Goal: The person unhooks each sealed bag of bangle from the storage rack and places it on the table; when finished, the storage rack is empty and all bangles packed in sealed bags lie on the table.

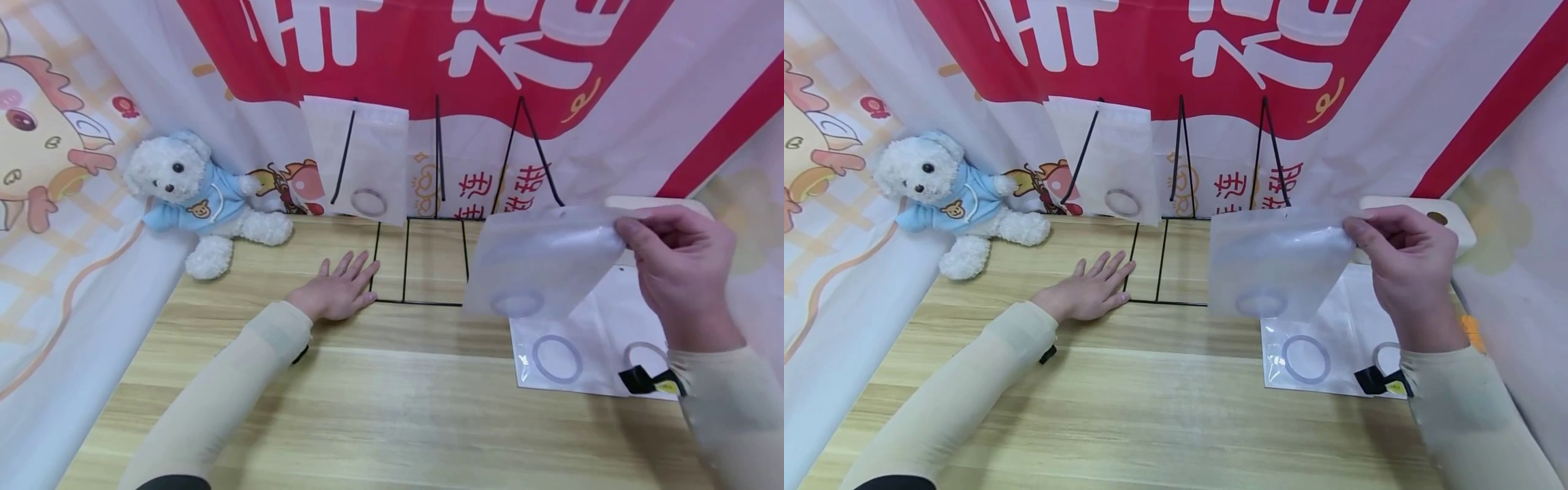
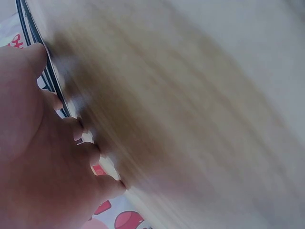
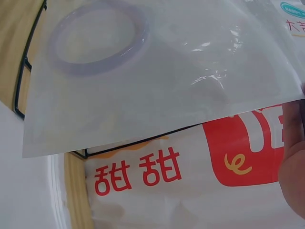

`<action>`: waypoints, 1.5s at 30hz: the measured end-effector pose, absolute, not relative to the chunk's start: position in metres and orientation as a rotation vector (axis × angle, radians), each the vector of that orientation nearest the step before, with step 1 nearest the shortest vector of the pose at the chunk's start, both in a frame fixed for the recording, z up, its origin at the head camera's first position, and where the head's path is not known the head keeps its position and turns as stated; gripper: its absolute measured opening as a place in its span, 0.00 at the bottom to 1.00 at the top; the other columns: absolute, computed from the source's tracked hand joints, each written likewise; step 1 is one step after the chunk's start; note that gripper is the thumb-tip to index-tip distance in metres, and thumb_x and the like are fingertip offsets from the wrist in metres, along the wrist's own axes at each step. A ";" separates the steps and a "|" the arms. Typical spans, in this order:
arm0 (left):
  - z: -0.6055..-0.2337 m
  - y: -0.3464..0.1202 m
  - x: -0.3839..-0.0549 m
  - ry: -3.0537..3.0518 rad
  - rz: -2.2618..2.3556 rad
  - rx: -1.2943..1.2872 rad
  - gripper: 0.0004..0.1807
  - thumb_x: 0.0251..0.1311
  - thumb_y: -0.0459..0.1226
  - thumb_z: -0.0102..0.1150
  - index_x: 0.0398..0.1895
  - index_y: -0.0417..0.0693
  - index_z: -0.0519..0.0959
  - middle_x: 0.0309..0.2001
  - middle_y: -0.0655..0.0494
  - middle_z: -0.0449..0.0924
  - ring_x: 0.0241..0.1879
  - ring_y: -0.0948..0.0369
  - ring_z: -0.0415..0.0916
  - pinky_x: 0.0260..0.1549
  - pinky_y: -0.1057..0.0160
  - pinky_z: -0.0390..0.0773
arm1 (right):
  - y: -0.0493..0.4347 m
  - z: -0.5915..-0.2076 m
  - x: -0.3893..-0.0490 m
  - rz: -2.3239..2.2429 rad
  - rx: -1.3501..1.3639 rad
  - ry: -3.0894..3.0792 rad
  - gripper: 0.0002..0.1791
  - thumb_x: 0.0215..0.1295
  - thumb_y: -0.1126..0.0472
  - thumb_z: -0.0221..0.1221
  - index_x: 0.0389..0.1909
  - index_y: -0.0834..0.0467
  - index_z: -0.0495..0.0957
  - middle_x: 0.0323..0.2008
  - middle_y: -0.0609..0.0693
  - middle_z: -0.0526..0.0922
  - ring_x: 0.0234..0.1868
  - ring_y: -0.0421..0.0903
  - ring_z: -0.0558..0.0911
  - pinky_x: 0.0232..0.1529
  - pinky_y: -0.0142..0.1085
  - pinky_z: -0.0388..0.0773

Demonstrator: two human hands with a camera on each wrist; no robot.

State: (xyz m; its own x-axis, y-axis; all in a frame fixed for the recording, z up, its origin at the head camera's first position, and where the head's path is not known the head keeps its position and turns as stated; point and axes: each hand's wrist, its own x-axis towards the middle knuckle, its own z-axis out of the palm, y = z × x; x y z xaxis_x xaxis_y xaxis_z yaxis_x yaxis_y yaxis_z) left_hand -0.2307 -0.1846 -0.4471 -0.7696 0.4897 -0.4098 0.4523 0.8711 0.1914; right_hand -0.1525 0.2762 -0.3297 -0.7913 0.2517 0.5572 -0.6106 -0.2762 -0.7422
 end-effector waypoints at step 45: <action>-0.451 -0.187 -0.235 2.553 0.160 0.693 0.42 0.85 0.63 0.31 0.91 0.62 0.35 0.90 0.52 0.23 0.89 0.43 0.21 0.80 0.23 0.29 | 0.205 -0.367 -0.112 2.006 -0.151 -1.943 0.05 0.68 0.71 0.71 0.43 0.66 0.89 0.31 0.49 0.89 0.30 0.41 0.85 0.38 0.26 0.87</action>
